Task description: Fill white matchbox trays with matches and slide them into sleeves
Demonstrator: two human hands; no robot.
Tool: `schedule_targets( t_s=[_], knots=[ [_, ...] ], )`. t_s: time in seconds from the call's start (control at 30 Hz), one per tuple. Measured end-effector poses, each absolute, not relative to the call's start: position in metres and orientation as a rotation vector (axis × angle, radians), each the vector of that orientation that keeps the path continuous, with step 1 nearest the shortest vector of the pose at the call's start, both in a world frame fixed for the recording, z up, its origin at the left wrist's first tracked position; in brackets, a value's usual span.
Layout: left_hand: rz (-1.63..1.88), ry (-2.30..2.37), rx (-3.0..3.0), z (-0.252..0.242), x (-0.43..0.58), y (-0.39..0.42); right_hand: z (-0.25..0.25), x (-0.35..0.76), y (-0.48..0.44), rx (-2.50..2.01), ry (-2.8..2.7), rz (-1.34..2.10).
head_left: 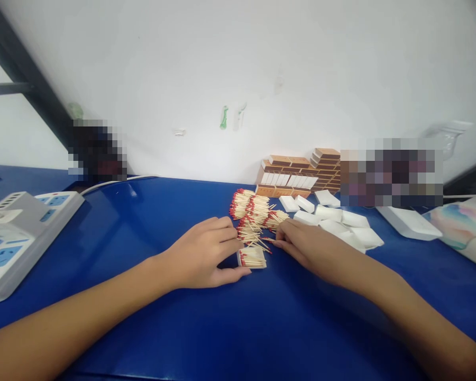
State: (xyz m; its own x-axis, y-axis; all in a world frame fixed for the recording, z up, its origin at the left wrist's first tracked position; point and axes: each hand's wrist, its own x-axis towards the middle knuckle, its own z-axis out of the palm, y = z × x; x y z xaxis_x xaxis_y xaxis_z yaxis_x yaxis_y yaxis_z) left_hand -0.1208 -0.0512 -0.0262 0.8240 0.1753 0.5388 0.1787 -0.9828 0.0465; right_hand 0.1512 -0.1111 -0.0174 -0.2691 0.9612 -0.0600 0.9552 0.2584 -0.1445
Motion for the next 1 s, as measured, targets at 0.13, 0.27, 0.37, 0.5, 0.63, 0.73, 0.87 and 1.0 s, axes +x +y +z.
schedule_targets(
  t_s=[0.13,0.27,0.37,0.5,0.63,0.73,0.87,1.0],
  knots=[
    [-0.849,-0.33,-3.003,-0.027,-0.122,-0.051,-0.019,0.157,-0.111,-1.866,-2.434,0.16],
    [-0.893,-0.376,-2.974,-0.026,-0.122,-0.049,-0.018,0.16,-0.11,-1.819,-2.403,0.098],
    [-0.941,-0.452,-2.934,-0.025,-0.121,-0.048,-0.016,0.159,-0.111,-1.79,-2.39,0.116],
    [-0.95,-0.541,-2.905,-0.025,-0.121,-0.048,-0.014,0.157,-0.113,-1.742,-2.355,0.115],
    [-0.954,-0.553,-2.896,-0.025,-0.121,-0.048,-0.012,0.151,-0.117,-1.701,-2.365,0.139],
    [-0.948,-0.496,-2.911,-0.026,-0.121,-0.048,-0.009,0.145,-0.12,-1.668,-2.392,0.199],
    [-0.924,-0.438,-2.947,-0.026,-0.121,-0.05,-0.009,0.135,-0.122,-1.646,-2.439,0.21],
    [-0.924,-0.392,-2.957,-0.026,-0.12,-0.052,-0.016,0.127,-0.124,-1.584,-2.499,0.097]
  ],
)
